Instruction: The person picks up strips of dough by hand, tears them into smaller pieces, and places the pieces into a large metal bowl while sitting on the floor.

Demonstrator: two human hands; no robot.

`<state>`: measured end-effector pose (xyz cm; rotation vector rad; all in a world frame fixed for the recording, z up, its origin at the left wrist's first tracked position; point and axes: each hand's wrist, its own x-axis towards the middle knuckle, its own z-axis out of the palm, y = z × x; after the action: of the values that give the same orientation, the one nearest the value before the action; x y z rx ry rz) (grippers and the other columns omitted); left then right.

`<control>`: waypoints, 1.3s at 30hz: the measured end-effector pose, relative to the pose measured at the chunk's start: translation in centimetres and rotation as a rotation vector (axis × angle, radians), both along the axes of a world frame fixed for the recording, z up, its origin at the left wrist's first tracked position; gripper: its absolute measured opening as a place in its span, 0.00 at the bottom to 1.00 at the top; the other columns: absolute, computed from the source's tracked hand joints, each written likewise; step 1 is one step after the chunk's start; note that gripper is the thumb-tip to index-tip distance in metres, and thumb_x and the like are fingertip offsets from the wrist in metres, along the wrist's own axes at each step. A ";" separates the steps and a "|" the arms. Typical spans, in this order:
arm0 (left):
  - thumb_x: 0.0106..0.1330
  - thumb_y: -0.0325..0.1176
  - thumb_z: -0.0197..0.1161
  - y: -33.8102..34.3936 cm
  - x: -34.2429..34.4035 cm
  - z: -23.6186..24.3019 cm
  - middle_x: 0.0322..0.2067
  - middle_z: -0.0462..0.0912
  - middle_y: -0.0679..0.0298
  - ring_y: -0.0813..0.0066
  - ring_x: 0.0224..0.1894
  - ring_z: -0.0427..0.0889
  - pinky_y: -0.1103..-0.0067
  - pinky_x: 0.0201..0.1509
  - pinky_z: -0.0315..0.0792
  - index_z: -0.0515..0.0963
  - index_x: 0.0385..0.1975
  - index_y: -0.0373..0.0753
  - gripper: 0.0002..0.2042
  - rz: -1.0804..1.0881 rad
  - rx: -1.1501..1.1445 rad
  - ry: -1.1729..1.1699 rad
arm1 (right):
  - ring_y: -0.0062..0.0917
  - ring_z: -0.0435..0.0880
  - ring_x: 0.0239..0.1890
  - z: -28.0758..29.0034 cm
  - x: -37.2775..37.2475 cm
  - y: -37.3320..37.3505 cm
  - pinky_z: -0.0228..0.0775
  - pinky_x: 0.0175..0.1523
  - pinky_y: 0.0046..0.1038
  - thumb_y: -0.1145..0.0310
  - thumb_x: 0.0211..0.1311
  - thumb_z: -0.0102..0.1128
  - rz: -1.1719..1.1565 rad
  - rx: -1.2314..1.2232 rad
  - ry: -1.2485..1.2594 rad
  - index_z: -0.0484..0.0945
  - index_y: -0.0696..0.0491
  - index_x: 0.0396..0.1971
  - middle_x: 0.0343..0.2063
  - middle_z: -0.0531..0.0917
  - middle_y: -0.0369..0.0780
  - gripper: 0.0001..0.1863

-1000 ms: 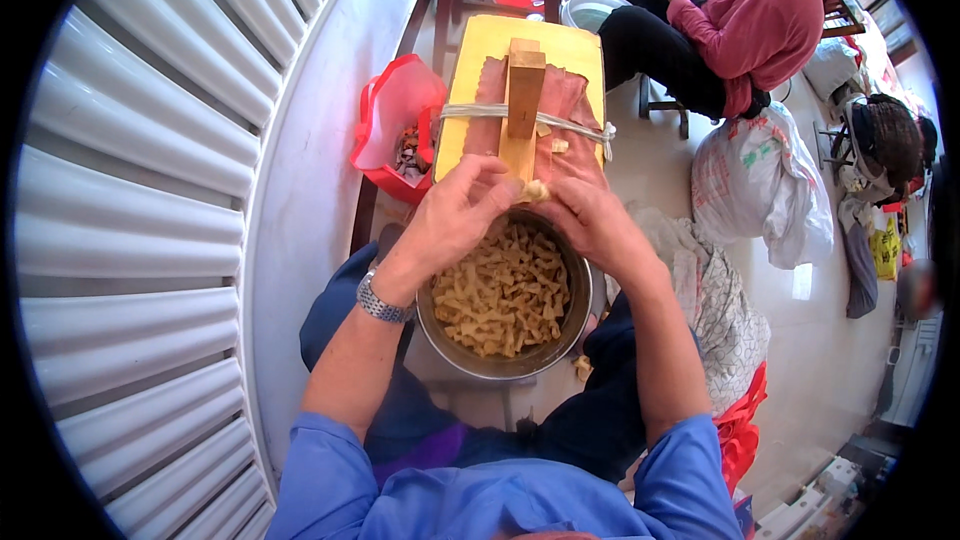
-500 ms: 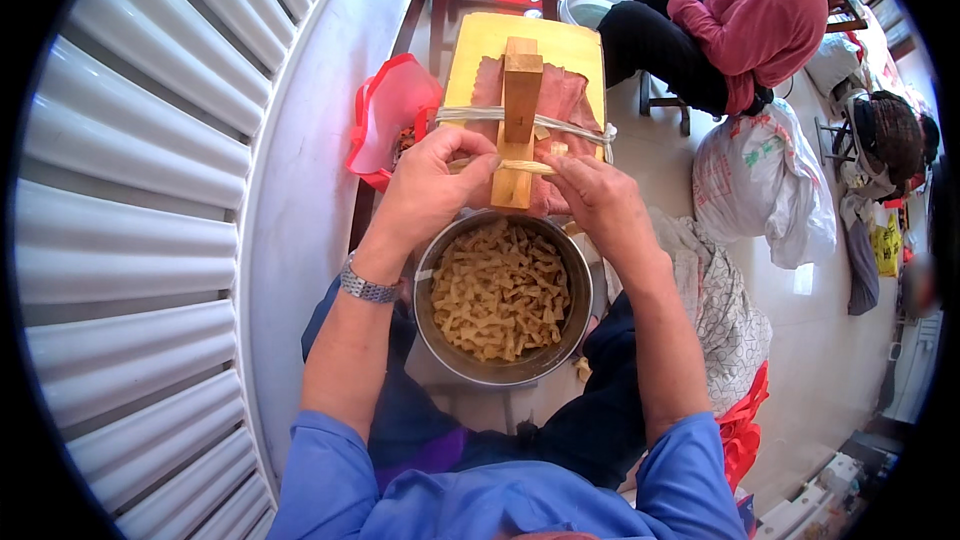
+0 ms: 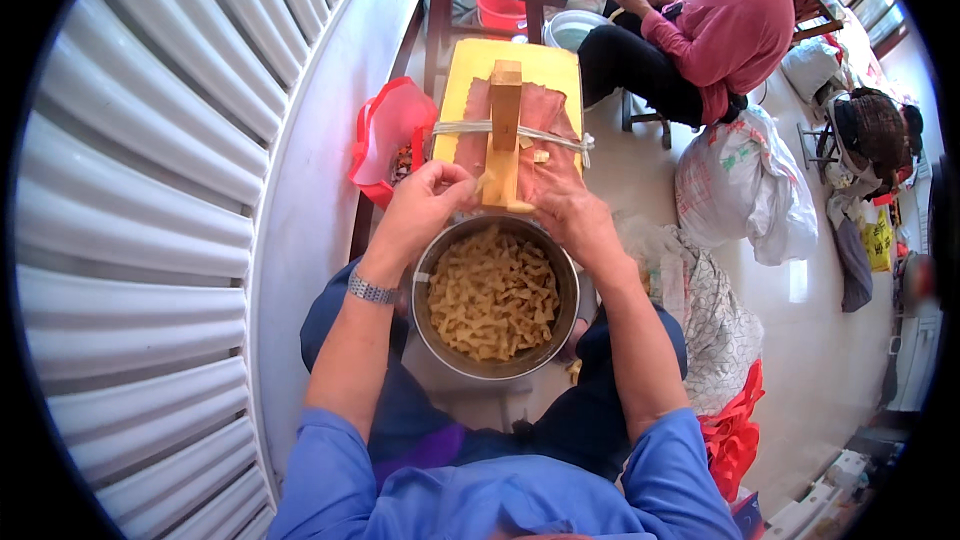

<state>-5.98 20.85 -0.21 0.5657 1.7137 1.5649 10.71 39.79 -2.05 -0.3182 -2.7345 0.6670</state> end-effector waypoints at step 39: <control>0.74 0.37 0.57 -15.0 25.7 0.6 0.42 0.81 0.65 0.79 0.44 0.81 0.81 0.45 0.77 0.75 0.48 0.35 0.12 -0.297 0.184 -0.727 | 0.31 0.84 0.41 6.0 21.0 -21.4 0.75 0.46 0.33 0.68 0.60 0.67 0.361 -0.247 0.666 0.85 0.48 0.35 0.34 0.84 0.36 0.05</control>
<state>19.72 5.90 0.39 0.2647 0.9053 1.4696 31.69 18.42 3.99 0.3096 -2.0792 0.9930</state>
